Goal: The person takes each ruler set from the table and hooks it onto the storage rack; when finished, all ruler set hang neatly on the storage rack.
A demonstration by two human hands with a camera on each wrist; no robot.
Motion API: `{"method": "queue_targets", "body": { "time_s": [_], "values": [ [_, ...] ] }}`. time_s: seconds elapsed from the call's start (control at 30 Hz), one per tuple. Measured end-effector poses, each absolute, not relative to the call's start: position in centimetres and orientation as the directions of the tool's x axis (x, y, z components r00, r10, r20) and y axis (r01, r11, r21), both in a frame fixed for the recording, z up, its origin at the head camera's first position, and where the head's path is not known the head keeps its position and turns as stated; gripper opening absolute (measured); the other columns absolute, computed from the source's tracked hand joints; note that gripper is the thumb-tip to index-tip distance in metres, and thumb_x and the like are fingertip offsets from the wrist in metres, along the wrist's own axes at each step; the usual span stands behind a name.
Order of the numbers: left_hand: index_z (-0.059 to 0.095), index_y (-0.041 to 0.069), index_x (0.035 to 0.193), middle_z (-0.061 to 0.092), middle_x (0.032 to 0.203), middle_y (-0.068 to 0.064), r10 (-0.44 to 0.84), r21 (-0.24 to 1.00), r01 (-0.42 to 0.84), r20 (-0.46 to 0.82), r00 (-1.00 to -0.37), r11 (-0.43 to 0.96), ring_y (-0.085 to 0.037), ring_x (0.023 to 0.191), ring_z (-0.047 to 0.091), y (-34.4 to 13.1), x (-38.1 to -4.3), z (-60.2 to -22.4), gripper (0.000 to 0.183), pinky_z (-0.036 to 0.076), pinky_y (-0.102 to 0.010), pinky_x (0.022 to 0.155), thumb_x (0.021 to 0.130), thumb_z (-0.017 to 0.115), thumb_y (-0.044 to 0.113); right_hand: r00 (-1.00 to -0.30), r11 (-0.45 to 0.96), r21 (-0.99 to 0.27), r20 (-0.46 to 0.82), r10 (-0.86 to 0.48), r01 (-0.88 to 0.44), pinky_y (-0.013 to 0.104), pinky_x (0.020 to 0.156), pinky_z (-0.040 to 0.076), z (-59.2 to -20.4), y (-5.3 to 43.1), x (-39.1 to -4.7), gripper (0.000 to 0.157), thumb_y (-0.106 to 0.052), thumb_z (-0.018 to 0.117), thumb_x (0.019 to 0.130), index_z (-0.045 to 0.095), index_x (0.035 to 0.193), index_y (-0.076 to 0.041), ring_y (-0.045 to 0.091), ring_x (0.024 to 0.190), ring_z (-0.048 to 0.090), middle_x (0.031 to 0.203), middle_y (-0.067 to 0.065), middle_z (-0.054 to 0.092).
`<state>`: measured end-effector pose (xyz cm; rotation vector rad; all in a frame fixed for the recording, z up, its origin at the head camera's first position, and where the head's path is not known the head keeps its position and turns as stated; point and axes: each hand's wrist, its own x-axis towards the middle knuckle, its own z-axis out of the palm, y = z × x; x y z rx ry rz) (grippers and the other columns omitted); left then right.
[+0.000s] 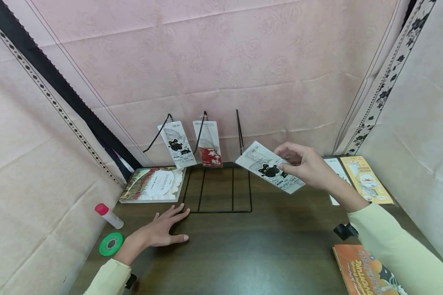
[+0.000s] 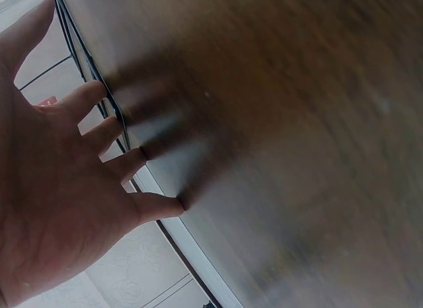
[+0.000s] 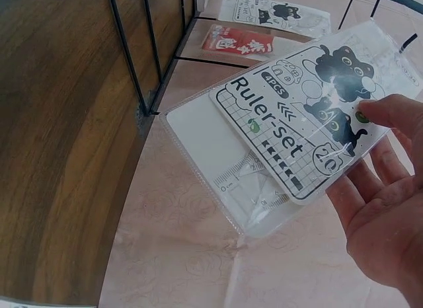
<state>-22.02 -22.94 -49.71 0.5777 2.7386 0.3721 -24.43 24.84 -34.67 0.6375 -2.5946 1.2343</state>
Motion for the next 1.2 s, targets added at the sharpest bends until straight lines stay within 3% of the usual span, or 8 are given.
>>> {"method": "queue_targets", "body": {
  "time_s": [0.67,0.83,1.07,1.2],
  "values": [
    [0.024,0.038,0.152,0.012,0.164,0.003,0.434,0.327,0.345,-0.259,-0.863,0.880,-0.032,0.151,0.008,-23.0,-21.9,-49.6,0.084,0.008,-0.077,0.107,0.081,0.053,0.074,-0.907,0.463,-0.780,0.348,-0.239,-0.421,0.017,0.080,0.054,-36.1,24.2,-28.6,0.034,-0.021,0.072,0.087,0.061,0.118,-0.017,0.006,0.094,0.067,0.108,0.008,0.069],
    [0.024,0.038,0.152,0.012,0.164,0.003,0.435,0.326,0.346,-0.259,-0.862,0.880,-0.032,0.151,0.008,-23.0,-21.9,-49.7,0.084,0.008,-0.077,0.107,0.082,0.053,0.073,-0.905,0.430,-0.796,0.362,-0.225,-0.425,0.018,0.078,0.054,-36.0,23.4,-29.2,0.034,-0.013,0.071,0.087,0.061,0.120,-0.012,0.008,0.094,0.068,0.111,0.014,0.068],
    [0.024,0.038,0.152,0.011,0.164,0.004,0.441,0.316,0.358,-0.247,-0.863,0.878,-0.032,0.151,0.009,-23.2,-22.0,-49.9,0.086,0.009,-0.077,0.107,0.080,0.052,0.076,-0.915,0.459,-0.791,0.363,-0.178,-0.404,0.016,0.080,0.051,-34.4,21.7,-28.8,0.035,-0.005,0.069,0.087,0.059,0.120,-0.003,0.024,0.102,0.065,0.115,0.017,0.066],
    [0.024,0.038,0.152,0.011,0.164,0.004,0.441,0.315,0.360,-0.244,-0.864,0.878,-0.032,0.151,0.009,-23.1,-22.0,-49.9,0.086,0.009,-0.076,0.107,0.080,0.052,0.075,-0.916,0.449,-0.800,0.370,-0.155,-0.399,0.015,0.081,0.050,-35.9,21.8,-30.5,0.037,-0.011,0.071,0.087,0.059,0.122,-0.008,0.016,0.100,0.064,0.115,0.015,0.067]
  ]
}}
